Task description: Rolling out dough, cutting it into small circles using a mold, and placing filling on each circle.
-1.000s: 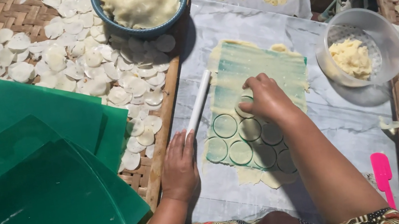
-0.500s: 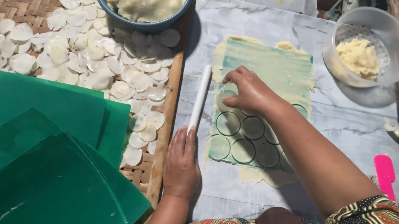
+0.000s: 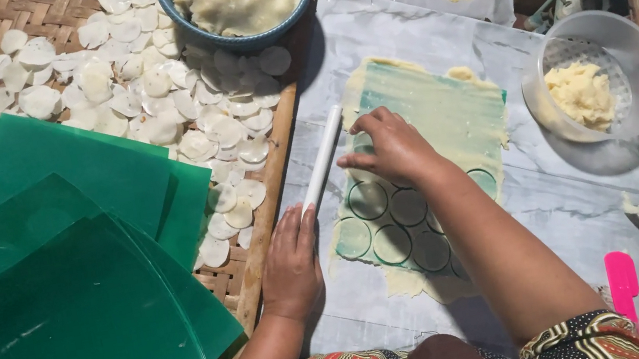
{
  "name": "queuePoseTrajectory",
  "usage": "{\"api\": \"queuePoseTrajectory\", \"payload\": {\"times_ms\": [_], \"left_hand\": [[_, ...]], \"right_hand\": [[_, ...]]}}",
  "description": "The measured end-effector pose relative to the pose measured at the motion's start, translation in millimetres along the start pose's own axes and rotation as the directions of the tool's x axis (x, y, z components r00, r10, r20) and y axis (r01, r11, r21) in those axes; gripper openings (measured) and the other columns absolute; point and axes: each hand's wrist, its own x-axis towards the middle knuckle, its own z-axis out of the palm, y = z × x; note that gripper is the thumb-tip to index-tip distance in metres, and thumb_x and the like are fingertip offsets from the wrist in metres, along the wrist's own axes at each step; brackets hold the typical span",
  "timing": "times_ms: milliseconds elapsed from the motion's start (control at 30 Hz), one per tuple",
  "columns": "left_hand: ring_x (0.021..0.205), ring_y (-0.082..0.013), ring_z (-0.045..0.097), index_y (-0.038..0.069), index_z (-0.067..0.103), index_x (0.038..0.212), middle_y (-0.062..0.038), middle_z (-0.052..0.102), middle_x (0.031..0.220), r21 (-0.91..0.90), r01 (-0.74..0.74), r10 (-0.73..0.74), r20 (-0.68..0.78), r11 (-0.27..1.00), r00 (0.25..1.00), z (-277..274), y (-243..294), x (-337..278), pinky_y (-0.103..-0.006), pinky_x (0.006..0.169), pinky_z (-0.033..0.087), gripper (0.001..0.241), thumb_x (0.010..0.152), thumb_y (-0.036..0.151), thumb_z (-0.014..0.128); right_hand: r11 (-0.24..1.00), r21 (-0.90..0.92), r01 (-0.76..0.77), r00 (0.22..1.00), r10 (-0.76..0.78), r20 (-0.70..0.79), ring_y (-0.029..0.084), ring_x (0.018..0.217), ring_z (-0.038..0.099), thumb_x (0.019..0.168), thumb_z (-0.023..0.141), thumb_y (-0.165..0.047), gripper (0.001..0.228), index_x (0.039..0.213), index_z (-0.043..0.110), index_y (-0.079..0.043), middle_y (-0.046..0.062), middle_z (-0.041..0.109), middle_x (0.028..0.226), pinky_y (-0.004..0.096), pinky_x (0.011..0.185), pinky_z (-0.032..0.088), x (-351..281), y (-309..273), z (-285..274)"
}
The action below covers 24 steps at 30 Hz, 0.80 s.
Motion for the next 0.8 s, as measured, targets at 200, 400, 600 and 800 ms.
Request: {"api": "queuePoseTrajectory", "payload": {"times_ms": [200,400,600,800], "left_hand": [[0.138,-0.0356,0.052,0.008,0.049,0.151,-0.018,0.056,0.143,-0.010,-0.019,0.018,-0.049,1.000,0.999,2,-2,2,-0.0446,0.116,0.042,0.054,0.097,0.009,0.049],[0.137,-0.0374,0.053,0.007,0.049,0.151,-0.021,0.055,0.145,-0.007,-0.018,0.018,-0.053,1.000,0.998,6,-2,-1,-0.0457,0.114,0.044,0.055,0.096,0.008,0.051],[0.141,-0.0374,0.048,0.009,0.046,0.154,-0.019,0.049,0.153,-0.023,-0.032,0.032,0.006,0.999,0.999,6,-5,0,-0.0468,0.117,0.039,0.061,0.093,0.006,0.050],[0.147,-0.0404,0.039,0.018,0.048,0.154,-0.016,0.040,0.162,-0.069,0.085,-0.068,0.224,0.994,0.972,2,3,13,-0.0559,0.118,0.032,0.060,0.094,0.011,0.049]], "right_hand": [[0.983,-0.184,-0.017,0.917,-0.058,-0.394,0.033,0.093,0.063,0.098,0.049,-0.044,0.026,0.091,0.057,-0.019,0.003,0.055,0.091,0.049,0.079,0.052,16,29,71],[0.954,-0.293,0.069,0.879,-0.197,-0.435,0.027,0.089,0.062,0.093,0.049,-0.046,0.025,0.085,0.054,-0.023,-0.001,0.057,0.088,0.043,0.074,0.050,23,39,75],[0.933,-0.338,0.122,0.831,-0.282,-0.479,0.027,0.083,0.064,0.088,0.052,-0.042,0.021,0.083,0.060,-0.023,-0.001,0.057,0.082,0.042,0.069,0.053,24,40,73],[0.959,-0.274,0.071,0.836,-0.207,-0.508,0.035,0.083,0.063,0.092,0.051,-0.040,0.026,0.087,0.060,-0.017,0.006,0.058,0.083,0.048,0.069,0.054,22,33,74]]}}
